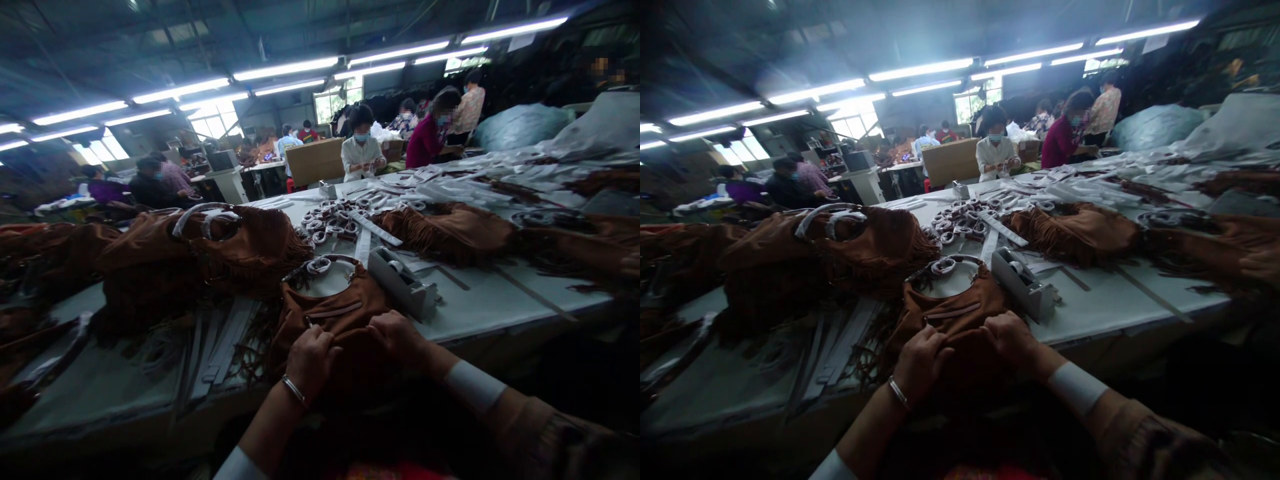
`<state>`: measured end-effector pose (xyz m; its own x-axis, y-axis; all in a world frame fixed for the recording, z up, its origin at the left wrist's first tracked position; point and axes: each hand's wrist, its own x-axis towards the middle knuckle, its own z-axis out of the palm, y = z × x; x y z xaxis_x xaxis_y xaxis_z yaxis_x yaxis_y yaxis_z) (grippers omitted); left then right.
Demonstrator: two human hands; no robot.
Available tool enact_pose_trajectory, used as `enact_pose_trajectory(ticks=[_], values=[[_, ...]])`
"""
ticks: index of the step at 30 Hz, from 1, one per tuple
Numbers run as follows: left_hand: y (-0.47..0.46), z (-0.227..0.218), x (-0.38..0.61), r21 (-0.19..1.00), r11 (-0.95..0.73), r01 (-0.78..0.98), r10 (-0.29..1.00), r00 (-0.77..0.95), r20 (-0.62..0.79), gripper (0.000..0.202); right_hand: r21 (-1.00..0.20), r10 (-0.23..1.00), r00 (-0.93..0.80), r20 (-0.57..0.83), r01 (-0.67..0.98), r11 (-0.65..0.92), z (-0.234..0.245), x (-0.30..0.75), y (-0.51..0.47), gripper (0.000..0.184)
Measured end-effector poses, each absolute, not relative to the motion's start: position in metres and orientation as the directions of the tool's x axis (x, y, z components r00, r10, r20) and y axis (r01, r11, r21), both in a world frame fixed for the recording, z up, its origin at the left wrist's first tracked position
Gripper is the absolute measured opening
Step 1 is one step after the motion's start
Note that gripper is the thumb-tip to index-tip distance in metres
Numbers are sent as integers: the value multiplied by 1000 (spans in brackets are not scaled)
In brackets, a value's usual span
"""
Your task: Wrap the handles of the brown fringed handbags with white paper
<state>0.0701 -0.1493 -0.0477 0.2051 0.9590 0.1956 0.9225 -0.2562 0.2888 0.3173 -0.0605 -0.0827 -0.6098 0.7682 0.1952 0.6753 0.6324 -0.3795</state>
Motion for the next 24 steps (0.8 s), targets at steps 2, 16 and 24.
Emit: enact_pose_trajectory(ticks=[2, 16, 24], values=[[-150, -48, 73, 289, -262, 921, 958, 213, 189, 12, -413, 728, -647, 225, 614, 673, -74, 322, -65, 31], [-186, -53, 10, 260, -470, 844, 877, 414, 243, 38, -335, 466, -852, 238, 378, 863, -71, 338, -72, 6], [-165, -39, -25, 457, -12, 889, 985, -67, 157, 44, -477, 585, -796, 154, 458, 750, -73, 353, -60, 23]])
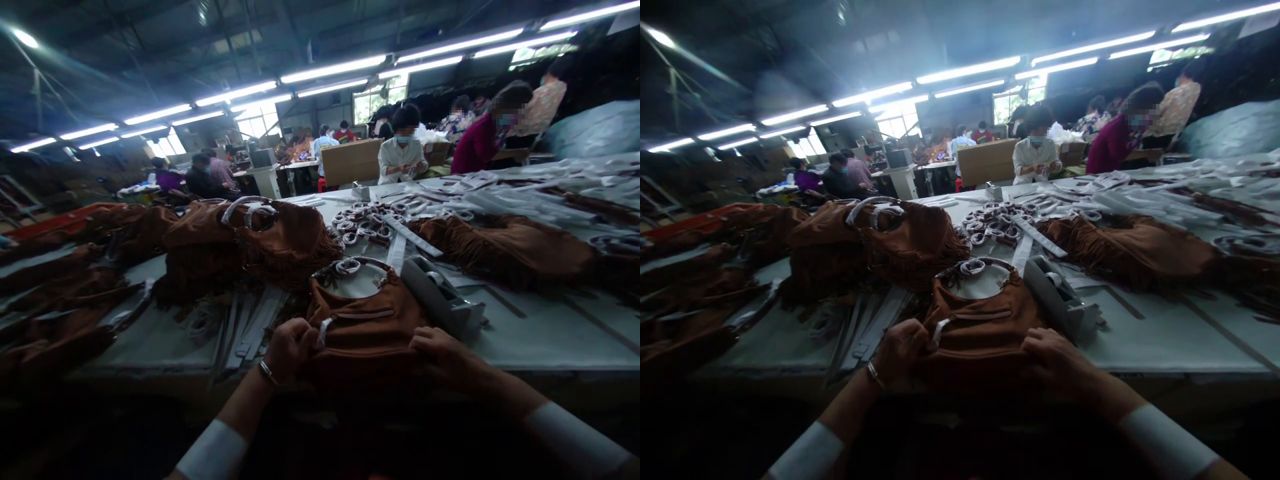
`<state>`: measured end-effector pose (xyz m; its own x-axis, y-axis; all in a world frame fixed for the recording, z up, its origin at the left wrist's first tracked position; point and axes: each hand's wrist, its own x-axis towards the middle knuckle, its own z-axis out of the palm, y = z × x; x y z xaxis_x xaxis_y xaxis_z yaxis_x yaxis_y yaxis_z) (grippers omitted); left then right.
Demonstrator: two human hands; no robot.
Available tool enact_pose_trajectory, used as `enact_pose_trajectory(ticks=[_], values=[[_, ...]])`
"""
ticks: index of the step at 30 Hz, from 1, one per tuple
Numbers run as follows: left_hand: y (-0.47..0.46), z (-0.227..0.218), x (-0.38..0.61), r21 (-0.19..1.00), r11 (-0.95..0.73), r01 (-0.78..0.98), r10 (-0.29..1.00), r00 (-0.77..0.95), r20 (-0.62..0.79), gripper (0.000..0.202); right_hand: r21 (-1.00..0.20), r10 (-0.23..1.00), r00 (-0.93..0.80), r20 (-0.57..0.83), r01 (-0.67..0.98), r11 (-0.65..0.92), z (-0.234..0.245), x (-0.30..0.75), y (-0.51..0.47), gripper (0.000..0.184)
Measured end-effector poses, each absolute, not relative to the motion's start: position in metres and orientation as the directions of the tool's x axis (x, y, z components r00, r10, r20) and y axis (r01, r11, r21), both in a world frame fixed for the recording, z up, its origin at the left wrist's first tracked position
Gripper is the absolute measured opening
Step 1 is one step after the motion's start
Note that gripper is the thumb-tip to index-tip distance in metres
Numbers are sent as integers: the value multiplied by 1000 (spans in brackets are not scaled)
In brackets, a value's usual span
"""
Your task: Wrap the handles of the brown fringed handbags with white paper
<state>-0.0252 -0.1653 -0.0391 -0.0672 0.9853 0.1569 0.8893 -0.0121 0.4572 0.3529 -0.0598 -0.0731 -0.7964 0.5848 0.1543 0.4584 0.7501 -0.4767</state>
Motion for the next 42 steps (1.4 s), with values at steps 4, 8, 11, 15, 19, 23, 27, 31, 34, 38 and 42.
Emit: enact_pose_trajectory(ticks=[4, 8, 11, 15, 19, 23, 27, 31, 34, 38, 42], values=[[-148, -44, -35, 513, 337, 790, 920, -393, 0, 37, -654, 653, -753, 82, 454, 605, -54, 343, -49, 35], [-153, -55, -31, 536, 380, 754, 907, -418, -54, 44, -692, 681, -718, 140, 421, 586, -31, 278, -26, 32], [-164, -56, -22, 563, 403, 722, 889, -454, -54, 45, -704, 739, -664, 111, 473, 530, -24, 198, -9, 37], [-178, -53, -12, 602, 410, 685, 873, -486, -42, 36, -669, 772, -636, -8, 577, 469, -37, 102, 10, 36], [-188, -52, -4, 613, 351, 708, 884, -467, 33, 27, -658, 791, -589, -168, 664, 355, -61, 65, 26, 35], [-192, -56, 2, 591, 307, 746, 884, -454, 113, 23, -730, 806, -552, -212, 638, 246, -74, 66, 36, 23], [-188, -72, 1, 629, 404, 664, 858, -513, -10, 22, -856, 844, -511, -164, 498, 135, -76, 67, 40, 28], [-186, -90, 2, 674, 415, 612, 853, -520, -53, 9, -896, 885, -439, -155, 439, 61, -83, 64, 44, 43], [-190, -95, 11, 589, 315, 744, 855, -492, 163, 12, -885, 911, -390, -133, 461, 68, -90, 62, 45, 50], [-193, -94, 20, 361, 180, 915, 814, -345, 467, 22, -842, 928, -372, -34, 510, 174, -86, 67, 44, 56], [-192, -95, 17, 326, 173, 930, 776, -332, 536, 25, -776, 851, -504, 148, 474, 415, -51, 86, 42, 49]])
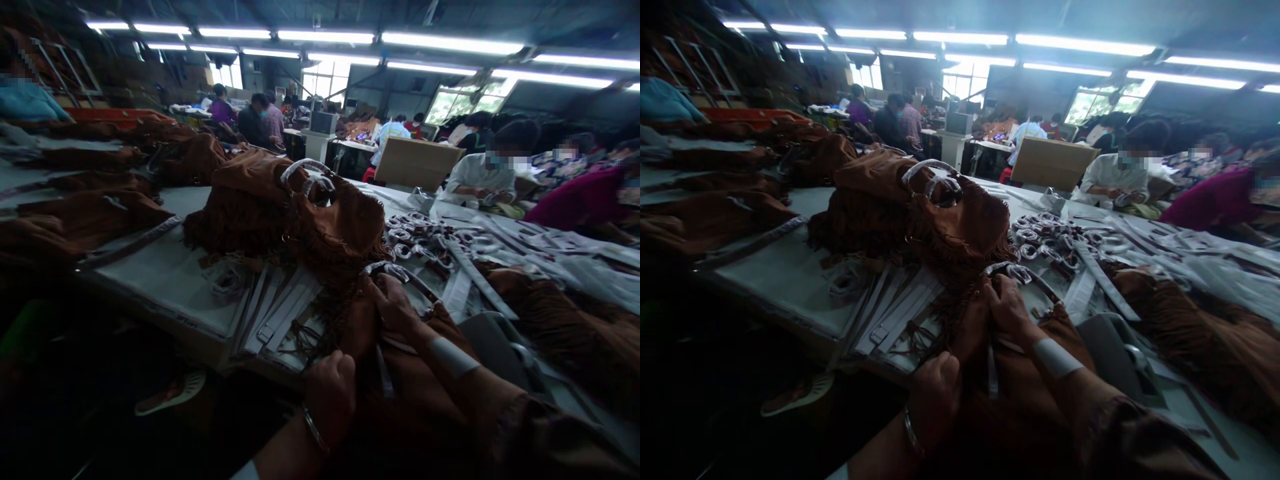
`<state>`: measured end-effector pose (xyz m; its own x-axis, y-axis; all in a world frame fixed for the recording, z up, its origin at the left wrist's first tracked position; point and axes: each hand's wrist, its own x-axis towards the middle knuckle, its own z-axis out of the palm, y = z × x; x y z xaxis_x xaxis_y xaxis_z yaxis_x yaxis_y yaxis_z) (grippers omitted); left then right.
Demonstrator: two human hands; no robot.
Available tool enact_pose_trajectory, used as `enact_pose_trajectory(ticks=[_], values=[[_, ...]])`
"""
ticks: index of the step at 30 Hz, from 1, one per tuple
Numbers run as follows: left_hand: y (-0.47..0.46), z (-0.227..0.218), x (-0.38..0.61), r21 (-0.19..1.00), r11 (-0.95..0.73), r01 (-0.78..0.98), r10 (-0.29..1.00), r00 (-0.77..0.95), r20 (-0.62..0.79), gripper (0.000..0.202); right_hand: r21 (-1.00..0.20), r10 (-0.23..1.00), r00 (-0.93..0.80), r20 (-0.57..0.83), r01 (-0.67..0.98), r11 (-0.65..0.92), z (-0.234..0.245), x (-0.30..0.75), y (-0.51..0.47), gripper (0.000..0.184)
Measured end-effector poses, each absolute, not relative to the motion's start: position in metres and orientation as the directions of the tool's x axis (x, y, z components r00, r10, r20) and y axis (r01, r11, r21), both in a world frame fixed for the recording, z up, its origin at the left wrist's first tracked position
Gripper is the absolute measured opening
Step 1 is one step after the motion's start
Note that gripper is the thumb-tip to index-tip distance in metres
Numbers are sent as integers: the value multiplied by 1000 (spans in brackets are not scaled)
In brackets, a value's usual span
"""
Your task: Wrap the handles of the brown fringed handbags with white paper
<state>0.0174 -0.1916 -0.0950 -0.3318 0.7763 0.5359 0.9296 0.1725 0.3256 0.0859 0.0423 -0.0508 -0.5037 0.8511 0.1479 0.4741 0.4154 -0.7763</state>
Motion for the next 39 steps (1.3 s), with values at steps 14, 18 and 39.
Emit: enact_pose_trajectory(ticks=[14, 18, 39], values=[[-198, -85, -3, 657, 158, 737, 862, -427, 272, 24, -234, -313, -949, -29, -297, 926, -12, 68, 6, 20], [-175, -55, -18, 687, 311, 656, 895, -445, 20, 36, -279, -302, -953, 11, -293, 914, -17, 66, 8, 16], [-170, -76, -12, 487, 518, 703, 814, -580, -29, 17, -369, 13, -998, -64, 36, 929, -59, 54, 79, 9]])
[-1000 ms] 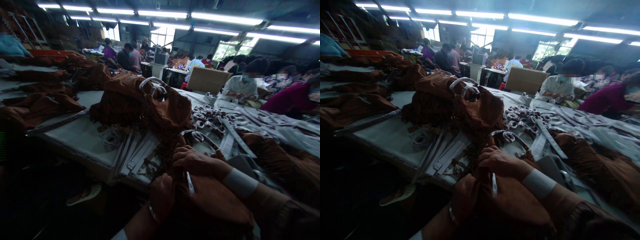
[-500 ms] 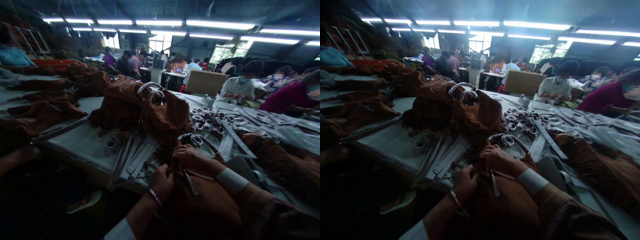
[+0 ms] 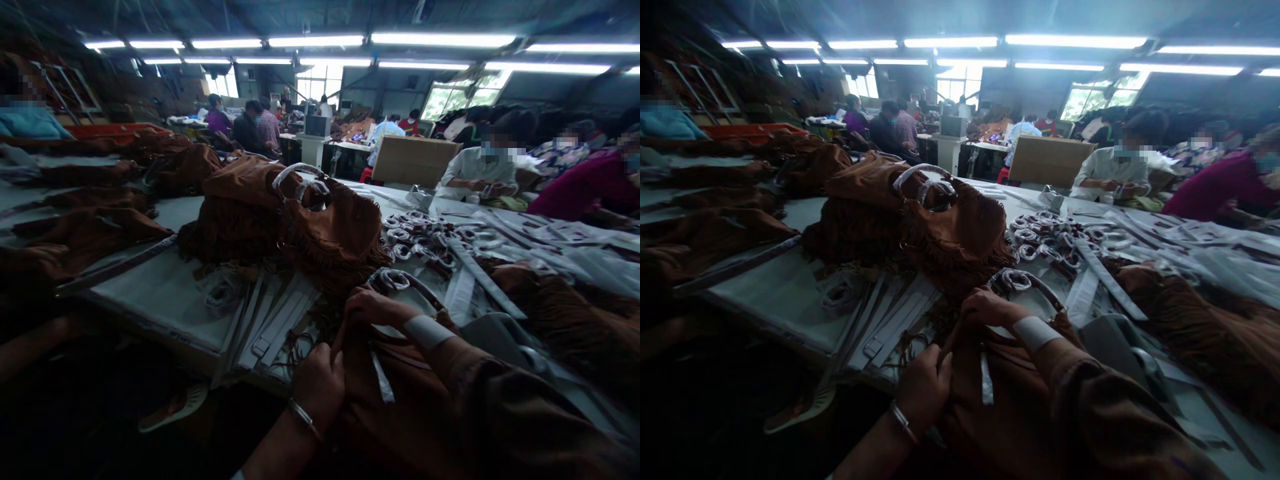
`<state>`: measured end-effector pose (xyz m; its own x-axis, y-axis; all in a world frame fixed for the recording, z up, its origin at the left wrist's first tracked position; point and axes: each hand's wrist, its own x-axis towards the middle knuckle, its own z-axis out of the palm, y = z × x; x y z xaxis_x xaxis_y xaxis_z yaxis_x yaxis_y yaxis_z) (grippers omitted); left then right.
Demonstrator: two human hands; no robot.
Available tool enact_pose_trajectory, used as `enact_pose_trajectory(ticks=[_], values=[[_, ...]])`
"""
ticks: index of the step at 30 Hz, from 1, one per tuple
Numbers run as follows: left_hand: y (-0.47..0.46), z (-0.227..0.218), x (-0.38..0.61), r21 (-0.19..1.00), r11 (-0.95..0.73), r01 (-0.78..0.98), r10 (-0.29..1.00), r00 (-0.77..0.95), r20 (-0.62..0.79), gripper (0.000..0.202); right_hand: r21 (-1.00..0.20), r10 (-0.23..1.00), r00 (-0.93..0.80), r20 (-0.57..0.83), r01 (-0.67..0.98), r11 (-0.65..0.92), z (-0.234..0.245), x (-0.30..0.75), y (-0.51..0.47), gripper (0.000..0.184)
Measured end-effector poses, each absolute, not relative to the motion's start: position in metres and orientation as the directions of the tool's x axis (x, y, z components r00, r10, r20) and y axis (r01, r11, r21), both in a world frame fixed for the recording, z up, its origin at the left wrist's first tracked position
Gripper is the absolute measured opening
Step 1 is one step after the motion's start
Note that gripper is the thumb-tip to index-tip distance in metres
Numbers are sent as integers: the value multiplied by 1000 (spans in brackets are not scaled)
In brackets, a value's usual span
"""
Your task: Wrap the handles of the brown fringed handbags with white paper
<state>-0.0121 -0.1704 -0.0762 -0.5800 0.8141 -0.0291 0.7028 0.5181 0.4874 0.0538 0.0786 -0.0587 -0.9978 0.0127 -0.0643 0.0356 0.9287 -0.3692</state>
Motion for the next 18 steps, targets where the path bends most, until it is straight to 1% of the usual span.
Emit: enact_pose_trajectory(ticks=[1, 2, 4, 5, 6, 7, 8, 10, 12, 13, 14, 15, 17, 18], values=[[-168, -74, -14, 451, 488, 747, 829, -558, 28, 18, -368, 26, -997, -67, 49, 928, -61, 52, 77, 9], [-166, -71, -17, 412, 414, 811, 862, -496, 110, 26, -365, 41, -997, -67, 63, 929, -63, 51, 76, 9], [-159, -70, -20, 333, 168, 928, 934, -258, 247, 41, -354, 73, -995, -64, 91, 931, -62, 49, 70, 7], [-156, -71, -22, 307, 44, 951, 956, -130, 265, 45, -348, 91, -994, -58, 106, 932, -60, 49, 66, 8], [-153, -73, -23, 297, -47, 954, 968, -30, 248, 47, -340, 117, -992, -45, 126, 932, -56, 52, 62, 10], [-150, -77, -24, 297, -92, 951, 977, 28, 213, 50, -331, 152, -988, -27, 153, 931, -50, 57, 56, 15], [-149, -80, -25, 296, -102, 950, 984, 52, 170, 53, -324, 197, -980, -3, 187, 927, -44, 65, 49, 25], [-147, -85, -28, 276, -88, 957, 993, 64, 95, 60, -334, 299, -953, 56, 264, 905, -30, 91, 28, 51], [-143, -82, -33, 242, -93, 966, 996, 86, 39, 57, -381, 398, -912, 97, 335, 862, -22, 127, -1, 69], [-138, -78, -36, 230, -93, 969, 996, 93, 11, 50, -415, 444, -891, 96, 369, 832, -22, 146, -18, 72], [-132, -72, -39, 222, -91, 971, 995, 97, -14, 42, -444, 475, -878, 67, 400, 802, -24, 166, -36, 75], [-124, -64, -40, 215, -86, 973, 995, 96, -36, 37, -475, 478, -879, 5, 418, 774, -29, 183, -53, 78], [-102, -51, -38, 192, -60, 980, 995, 75, -71, 37, -517, 505, -854, -126, 491, 701, -42, 209, -84, 76], [-91, -46, -35, 172, -34, 985, 996, 48, -79, 37, -529, 520, -839, -158, 517, 673, -48, 218, -95, 75]])
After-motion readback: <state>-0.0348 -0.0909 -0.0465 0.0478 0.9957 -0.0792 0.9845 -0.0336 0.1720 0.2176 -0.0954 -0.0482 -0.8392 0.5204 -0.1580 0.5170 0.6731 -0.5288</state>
